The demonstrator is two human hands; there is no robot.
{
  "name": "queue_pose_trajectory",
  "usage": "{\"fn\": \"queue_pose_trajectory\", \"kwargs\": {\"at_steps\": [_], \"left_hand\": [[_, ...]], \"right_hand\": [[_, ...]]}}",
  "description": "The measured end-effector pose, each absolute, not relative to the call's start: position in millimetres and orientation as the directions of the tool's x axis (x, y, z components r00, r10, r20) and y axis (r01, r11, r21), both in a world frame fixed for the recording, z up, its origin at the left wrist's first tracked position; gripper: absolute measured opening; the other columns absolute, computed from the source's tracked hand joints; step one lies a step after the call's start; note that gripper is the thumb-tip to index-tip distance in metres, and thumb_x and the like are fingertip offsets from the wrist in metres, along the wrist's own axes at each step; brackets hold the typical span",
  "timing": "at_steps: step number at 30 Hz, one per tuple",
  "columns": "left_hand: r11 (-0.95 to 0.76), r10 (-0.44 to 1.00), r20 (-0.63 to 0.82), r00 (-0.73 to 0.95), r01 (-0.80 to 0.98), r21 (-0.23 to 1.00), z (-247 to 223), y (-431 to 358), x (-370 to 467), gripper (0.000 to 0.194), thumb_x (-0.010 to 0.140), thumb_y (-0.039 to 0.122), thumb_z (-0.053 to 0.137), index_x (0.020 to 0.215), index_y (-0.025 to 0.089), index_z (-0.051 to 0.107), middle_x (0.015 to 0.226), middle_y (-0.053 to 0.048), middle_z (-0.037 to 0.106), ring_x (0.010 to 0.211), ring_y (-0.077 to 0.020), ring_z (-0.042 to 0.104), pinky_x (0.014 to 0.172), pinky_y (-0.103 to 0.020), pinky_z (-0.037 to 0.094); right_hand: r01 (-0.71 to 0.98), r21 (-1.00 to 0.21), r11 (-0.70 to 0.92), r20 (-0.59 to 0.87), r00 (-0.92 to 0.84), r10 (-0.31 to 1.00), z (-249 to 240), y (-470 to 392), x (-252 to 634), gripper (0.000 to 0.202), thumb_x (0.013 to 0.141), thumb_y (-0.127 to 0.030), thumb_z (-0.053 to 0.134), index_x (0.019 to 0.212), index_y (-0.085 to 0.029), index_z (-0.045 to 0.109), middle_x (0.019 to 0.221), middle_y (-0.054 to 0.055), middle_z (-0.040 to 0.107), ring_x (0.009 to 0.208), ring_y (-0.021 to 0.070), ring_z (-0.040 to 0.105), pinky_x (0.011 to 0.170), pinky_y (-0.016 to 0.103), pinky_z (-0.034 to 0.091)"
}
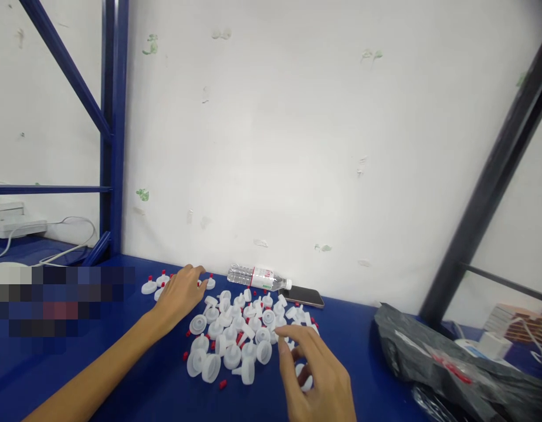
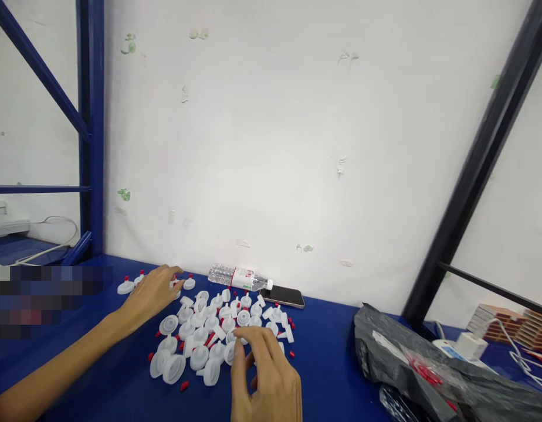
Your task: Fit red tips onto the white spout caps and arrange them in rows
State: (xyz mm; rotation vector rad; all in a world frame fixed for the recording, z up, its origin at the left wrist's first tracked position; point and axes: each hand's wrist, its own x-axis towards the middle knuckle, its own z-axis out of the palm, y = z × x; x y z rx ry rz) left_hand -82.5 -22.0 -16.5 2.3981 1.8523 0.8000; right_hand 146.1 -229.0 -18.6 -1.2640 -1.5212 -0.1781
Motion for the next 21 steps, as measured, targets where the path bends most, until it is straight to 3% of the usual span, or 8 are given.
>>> {"fn": "queue_pose_trajectory", "kwargs": {"at_steps": [7,14,18,21], "left_hand": [[-0.591,0.801,0.372,0.468,0.715,0.374,-17.1,-36.9,-61.4,0.036,0.104,0.047,0.049,0.113,0.019,0.069,0.109,-0.006,0.073,0.104,-0.0215,0.067,0.094,-0.042,0.051],[-0.592,0.806,0.363,0.467,0.659,0.465,-24.8,-35.8,-60.2,0.045,0.103,0.051,0.047,0.081,0.018,0.067,0.082,-0.003,0.069,0.089,-0.0217,0.065,0.092,-0.044,0.048],[-0.608,0.794,0.405,0.454,0.556,0.567,-4.6,-46.1,-57.1,0.043,0.101,0.052,0.044,0.093,0.021,0.073,0.106,-0.009,0.075,0.105,-0.0270,0.063,0.094,-0.041,0.045],[-0.617,0.764,0.387,0.516,0.409,0.672,13.9,-63.7,-49.6,0.042,0.098,0.055,0.049,0.100,0.022,0.074,0.110,-0.008,0.076,0.098,-0.0256,0.065,0.082,-0.035,0.049]], "right_hand": [[0.761,-0.487,0.428,0.782,0.162,0.601,-19.5,-229.0,144.7,0.025,0.102,-0.034,0.050,0.101,-0.024,0.073,0.091,0.005,0.073,0.053,0.0116,0.062,0.042,0.021,0.045],[0.763,-0.471,0.443,0.781,0.128,0.611,-20.1,-229.0,144.9,0.024,0.102,-0.032,0.050,0.102,-0.025,0.073,0.089,0.004,0.072,0.052,0.0112,0.062,0.043,0.021,0.046],[0.770,-0.476,0.425,0.773,0.136,0.620,-17.4,-230.7,145.1,0.025,0.102,-0.032,0.049,0.105,-0.024,0.073,0.092,0.005,0.074,0.055,0.0120,0.063,0.045,0.021,0.047],[0.780,-0.489,0.390,0.763,0.165,0.625,-15.4,-231.8,145.2,0.028,0.102,-0.034,0.051,0.120,-0.025,0.071,0.102,0.008,0.075,0.062,0.0144,0.068,0.047,0.021,0.051]]}}
